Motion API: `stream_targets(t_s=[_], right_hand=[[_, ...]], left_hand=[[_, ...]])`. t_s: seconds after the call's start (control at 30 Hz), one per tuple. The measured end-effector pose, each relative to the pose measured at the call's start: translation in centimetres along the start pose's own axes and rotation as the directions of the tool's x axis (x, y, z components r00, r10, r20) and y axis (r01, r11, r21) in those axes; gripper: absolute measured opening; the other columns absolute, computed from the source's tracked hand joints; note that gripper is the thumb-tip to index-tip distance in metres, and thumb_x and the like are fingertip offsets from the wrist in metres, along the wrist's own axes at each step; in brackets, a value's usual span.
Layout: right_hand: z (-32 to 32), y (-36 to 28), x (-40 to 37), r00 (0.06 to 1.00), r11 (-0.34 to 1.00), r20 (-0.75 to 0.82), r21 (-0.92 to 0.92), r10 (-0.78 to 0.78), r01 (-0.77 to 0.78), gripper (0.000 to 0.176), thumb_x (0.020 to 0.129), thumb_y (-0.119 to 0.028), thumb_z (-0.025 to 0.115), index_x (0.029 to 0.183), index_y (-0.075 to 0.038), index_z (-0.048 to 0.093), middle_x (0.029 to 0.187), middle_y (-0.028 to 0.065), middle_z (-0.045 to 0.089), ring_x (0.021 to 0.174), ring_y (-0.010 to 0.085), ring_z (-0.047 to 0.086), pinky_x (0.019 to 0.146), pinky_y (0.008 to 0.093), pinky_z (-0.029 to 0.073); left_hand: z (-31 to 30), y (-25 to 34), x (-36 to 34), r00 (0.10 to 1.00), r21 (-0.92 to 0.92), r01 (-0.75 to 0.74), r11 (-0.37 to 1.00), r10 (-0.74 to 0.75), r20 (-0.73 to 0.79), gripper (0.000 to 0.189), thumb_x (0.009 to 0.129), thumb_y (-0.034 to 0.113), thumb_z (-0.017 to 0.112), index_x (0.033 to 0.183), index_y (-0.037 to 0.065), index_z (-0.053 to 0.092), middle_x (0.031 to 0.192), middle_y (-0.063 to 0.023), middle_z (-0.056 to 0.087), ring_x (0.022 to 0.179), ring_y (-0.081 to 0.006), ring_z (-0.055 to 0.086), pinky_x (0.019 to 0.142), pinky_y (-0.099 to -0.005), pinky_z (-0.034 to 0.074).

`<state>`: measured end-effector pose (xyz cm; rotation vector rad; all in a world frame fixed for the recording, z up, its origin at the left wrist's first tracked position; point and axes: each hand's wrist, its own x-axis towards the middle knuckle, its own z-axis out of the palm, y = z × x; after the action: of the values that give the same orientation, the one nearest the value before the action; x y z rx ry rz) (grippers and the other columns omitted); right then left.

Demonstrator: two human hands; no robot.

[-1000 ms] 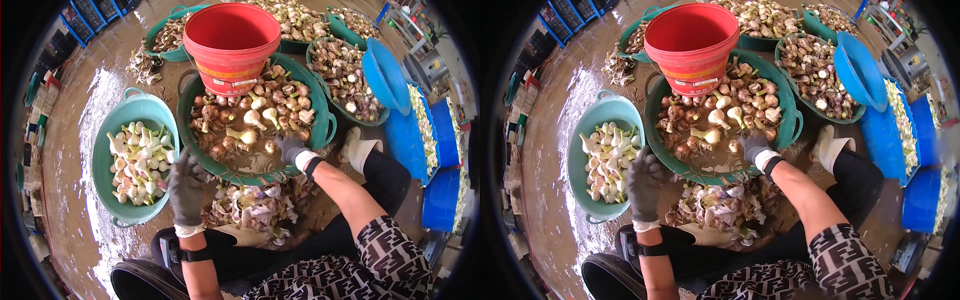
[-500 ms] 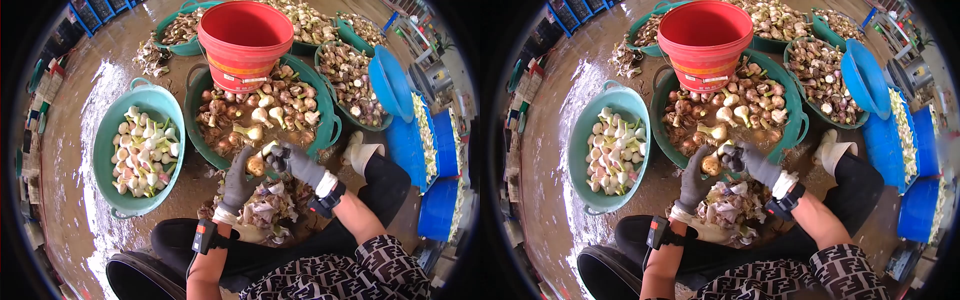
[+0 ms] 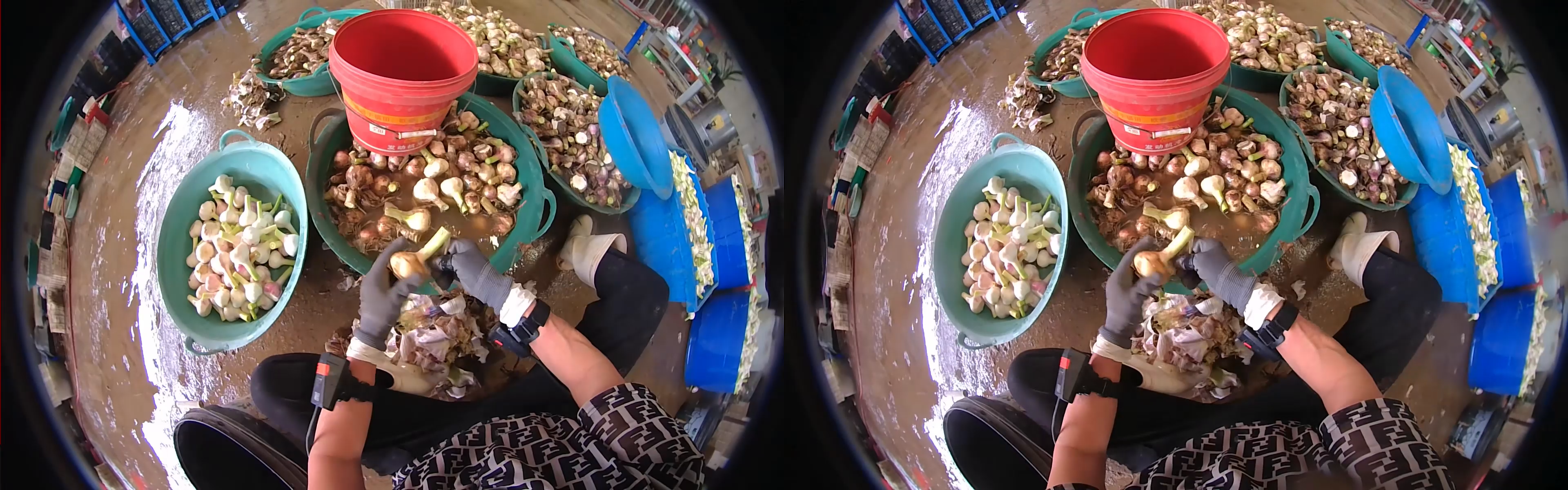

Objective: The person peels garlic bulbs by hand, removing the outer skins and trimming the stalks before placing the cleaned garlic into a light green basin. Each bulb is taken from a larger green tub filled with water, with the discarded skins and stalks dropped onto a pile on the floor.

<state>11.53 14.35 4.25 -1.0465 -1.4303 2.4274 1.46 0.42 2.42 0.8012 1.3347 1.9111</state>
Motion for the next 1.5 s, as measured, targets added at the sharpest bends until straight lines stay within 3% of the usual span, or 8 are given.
stream_targets(t_s=[0.13,0.3,0.4,0.6,0.8,1.0,1.3,1.5], right_hand=[[0.1,0.2,-0.2,0.994,0.930,-0.024,-0.355,-0.107,0.091,0.011,0.078,-0.010,0.059,0.074,0.000,0.056,0.060,0.0030,0.056,0.048,0.0101,0.051,0.044,0.0238,0.042],[2.5,-2.2,-1.7,0.999,0.975,0.001,-0.216,-0.052,0.051,0.014,0.079,-0.014,0.060,0.077,0.000,0.057,0.060,0.0013,0.055,0.048,0.0099,0.050,0.044,0.0239,0.041],[2.0,-1.5,-1.0,0.987,0.975,-0.153,-0.207,0.052,-0.083,0.015,0.080,-0.015,0.060,0.082,-0.001,0.057,0.062,0.0012,0.055,0.049,0.0086,0.050,0.045,0.0226,0.041],[1.4,-0.7,-0.9,0.996,0.982,-0.016,-0.166,-0.091,0.087,0.010,0.081,-0.011,0.055,0.085,-0.001,0.055,0.067,0.0033,0.057,0.048,0.0090,0.050,0.044,0.0231,0.041],[1.3,-0.9,-1.2,0.995,0.989,-0.036,-0.112,-0.097,0.092,0.010,0.081,-0.012,0.055,0.086,-0.003,0.058,0.067,0.0021,0.057,0.051,0.0095,0.052,0.047,0.0233,0.043],[2.0,-0.6,-1.1,0.965,0.863,-0.147,-0.491,-0.218,0.120,0.030,0.076,-0.034,0.062,0.079,-0.004,0.062,0.061,-0.0019,0.057,0.053,0.0061,0.051,0.049,0.0215,0.041],[0.9,0.7,0.1,0.991,0.943,-0.078,-0.324,-0.106,0.075,0.027,0.077,-0.031,0.063,0.081,-0.004,0.060,0.059,-0.0030,0.053,0.051,0.0063,0.048,0.047,0.0218,0.038],[1.5,-0.5,0.3,0.980,0.821,-0.158,-0.570,-0.119,0.008,0.044,0.073,-0.046,0.064,0.078,-0.002,0.061,0.060,0.0039,0.057,0.054,0.0111,0.053,0.050,0.0265,0.041]], left_hand=[[-0.8,2.4,0.3,0.929,-0.231,0.368,0.901,-0.366,0.053,0.063,0.078,0.037,0.060,0.121,-0.004,0.039,0.111,-0.0110,0.049,0.090,-0.0122,0.053,0.077,-0.0224,0.044],[-0.2,0.7,0.3,0.998,0.194,-0.031,0.980,0.022,0.052,0.067,0.073,0.037,0.066,0.120,-0.003,0.040,0.111,-0.0094,0.049,0.109,-0.0181,0.043,0.093,-0.0299,0.034],[0.4,0.5,0.2,0.996,0.086,-0.083,0.993,0.081,0.028,0.067,0.073,0.032,0.068,0.121,-0.004,0.038,0.114,-0.0098,0.048,0.110,-0.0178,0.042,0.094,-0.0296,0.033],[-0.1,2.0,0.1,0.956,-0.288,0.288,0.913,-0.290,0.036,0.068,0.071,0.027,0.070,0.122,-0.003,0.037,0.115,-0.0095,0.046,0.109,-0.0187,0.043,0.093,-0.0304,0.034],[0.8,1.1,0.2,0.994,0.153,-0.107,0.982,0.109,-0.009,0.066,0.069,0.024,0.071,0.120,-0.003,0.038,0.115,-0.0113,0.046,0.109,-0.0197,0.043,0.093,-0.0305,0.033],[0.8,0.4,-0.1,0.989,0.293,-0.147,0.945,0.135,0.061,0.060,0.070,0.017,0.070,0.118,-0.003,0.040,0.116,-0.0125,0.045,0.110,-0.0228,0.042,0.095,-0.0330,0.032],[0.4,0.3,0.1,0.985,-0.103,0.149,0.983,-0.156,-0.066,0.071,0.066,0.040,0.069,0.116,-0.004,0.043,0.102,-0.0103,0.052,0.087,-0.0176,0.054,0.076,-0.0278,0.045],[1.7,1.9,-0.7,0.994,0.162,-0.106,0.981,0.109,-0.010,0.068,0.075,0.037,0.065,0.121,-0.005,0.038,0.115,-0.0132,0.047,0.106,-0.0216,0.045,0.091,-0.0321,0.035]])
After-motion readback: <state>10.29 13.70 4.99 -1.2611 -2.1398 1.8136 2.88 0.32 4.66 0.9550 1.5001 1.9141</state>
